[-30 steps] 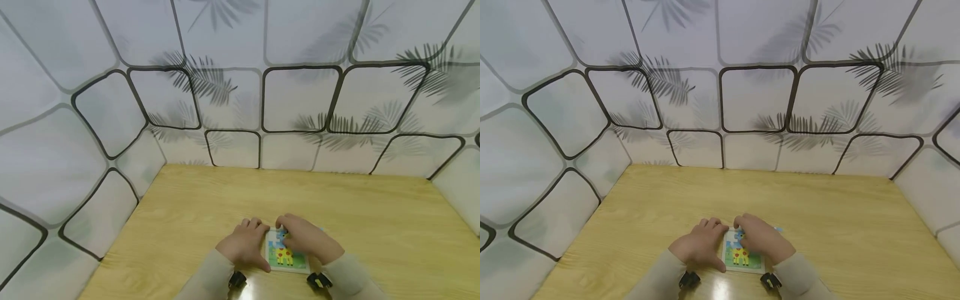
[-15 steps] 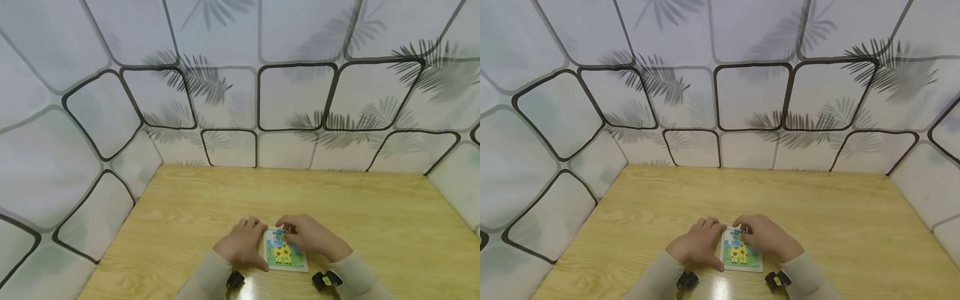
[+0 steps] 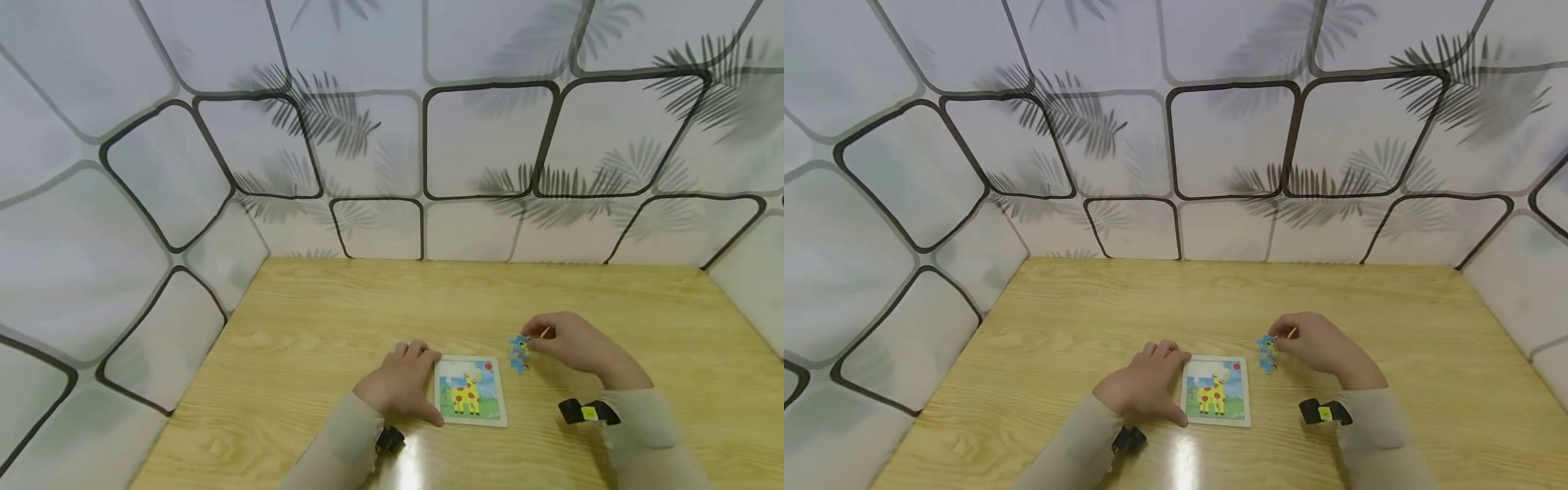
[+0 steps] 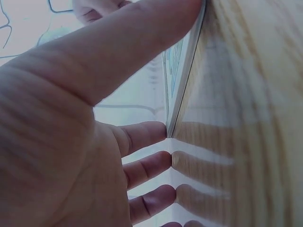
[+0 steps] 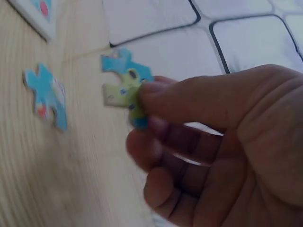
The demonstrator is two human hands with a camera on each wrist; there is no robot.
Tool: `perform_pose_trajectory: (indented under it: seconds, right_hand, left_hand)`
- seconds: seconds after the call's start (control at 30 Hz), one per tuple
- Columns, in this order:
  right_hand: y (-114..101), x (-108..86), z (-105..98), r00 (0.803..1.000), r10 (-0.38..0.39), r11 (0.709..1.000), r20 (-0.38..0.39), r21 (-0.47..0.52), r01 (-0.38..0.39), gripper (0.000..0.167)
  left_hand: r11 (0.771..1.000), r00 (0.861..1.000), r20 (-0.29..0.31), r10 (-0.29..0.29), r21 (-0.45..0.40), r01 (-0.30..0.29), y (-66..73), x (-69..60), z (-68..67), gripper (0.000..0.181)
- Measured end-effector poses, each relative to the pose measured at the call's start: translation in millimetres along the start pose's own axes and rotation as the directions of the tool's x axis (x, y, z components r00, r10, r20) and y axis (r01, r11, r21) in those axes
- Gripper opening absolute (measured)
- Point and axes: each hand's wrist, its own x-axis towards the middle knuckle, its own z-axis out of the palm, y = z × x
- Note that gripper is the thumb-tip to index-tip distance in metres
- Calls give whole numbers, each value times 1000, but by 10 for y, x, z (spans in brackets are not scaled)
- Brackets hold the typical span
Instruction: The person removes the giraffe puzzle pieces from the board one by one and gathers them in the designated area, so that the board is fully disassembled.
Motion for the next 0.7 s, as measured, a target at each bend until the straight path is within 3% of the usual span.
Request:
perform_pose_trajectory:
  seconds: [0.23,0.7]
  right_hand:
    - [202,-54,-82,997,63,997,47,-48,-61,13]
    - [262,10,21,992,111,988,55,-112,-104,9]
  left_hand:
    - [1000,1000,5,-13,-12,13,18,-3,-11,109]
    - [1000,1000,4,-6,0,6,27,2,-29,109]
